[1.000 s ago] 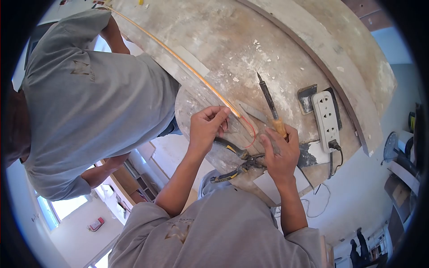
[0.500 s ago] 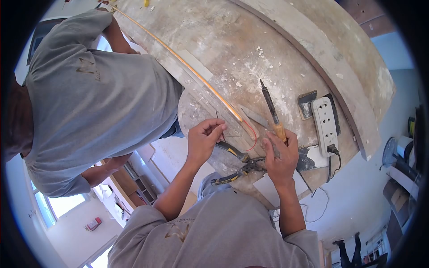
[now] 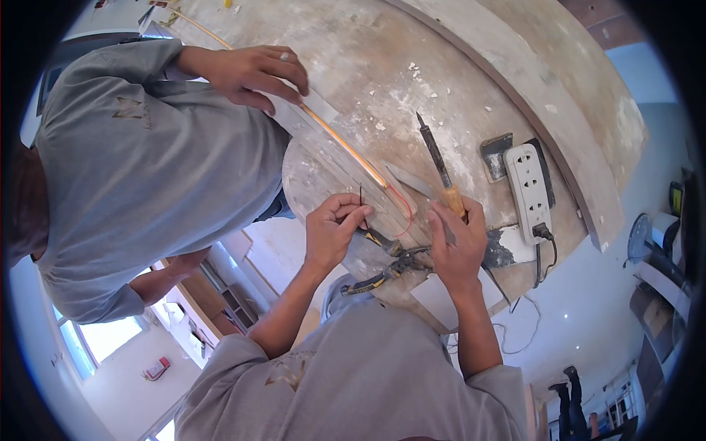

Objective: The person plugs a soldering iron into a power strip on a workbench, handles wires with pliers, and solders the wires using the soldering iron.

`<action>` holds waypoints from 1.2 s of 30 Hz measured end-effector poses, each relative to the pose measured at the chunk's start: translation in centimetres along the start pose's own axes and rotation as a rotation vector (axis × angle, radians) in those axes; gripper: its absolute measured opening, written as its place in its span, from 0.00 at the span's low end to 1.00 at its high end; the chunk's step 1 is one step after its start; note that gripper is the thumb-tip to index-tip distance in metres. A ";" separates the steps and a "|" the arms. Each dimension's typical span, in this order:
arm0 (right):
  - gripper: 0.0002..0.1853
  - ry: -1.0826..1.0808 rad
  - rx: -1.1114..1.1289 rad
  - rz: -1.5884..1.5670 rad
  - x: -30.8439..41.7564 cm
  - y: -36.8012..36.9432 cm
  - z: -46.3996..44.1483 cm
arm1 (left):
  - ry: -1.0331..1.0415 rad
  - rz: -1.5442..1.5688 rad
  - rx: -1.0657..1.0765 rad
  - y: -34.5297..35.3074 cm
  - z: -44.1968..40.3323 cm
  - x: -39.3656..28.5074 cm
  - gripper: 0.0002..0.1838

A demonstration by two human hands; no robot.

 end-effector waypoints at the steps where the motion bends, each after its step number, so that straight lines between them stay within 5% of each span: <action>1: 0.11 0.000 -0.001 -0.004 0.0 0.0 0.0 | -0.003 0.008 0.009 0.2 0.1 0.1 0.09; 36: 0.11 -0.012 0.014 -0.040 -0.2 0.2 0.2 | 0.026 -0.014 -0.011 0.0 0.3 0.2 0.09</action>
Point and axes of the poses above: each hand's wrist, its own z-axis away from the middle knuckle, its own y-axis out of the palm, x = y × z, the point moved 7 cm from there along -z, towards the middle knuckle, and after that the axes turned 13 degrees about z, right-handed, at the moved point
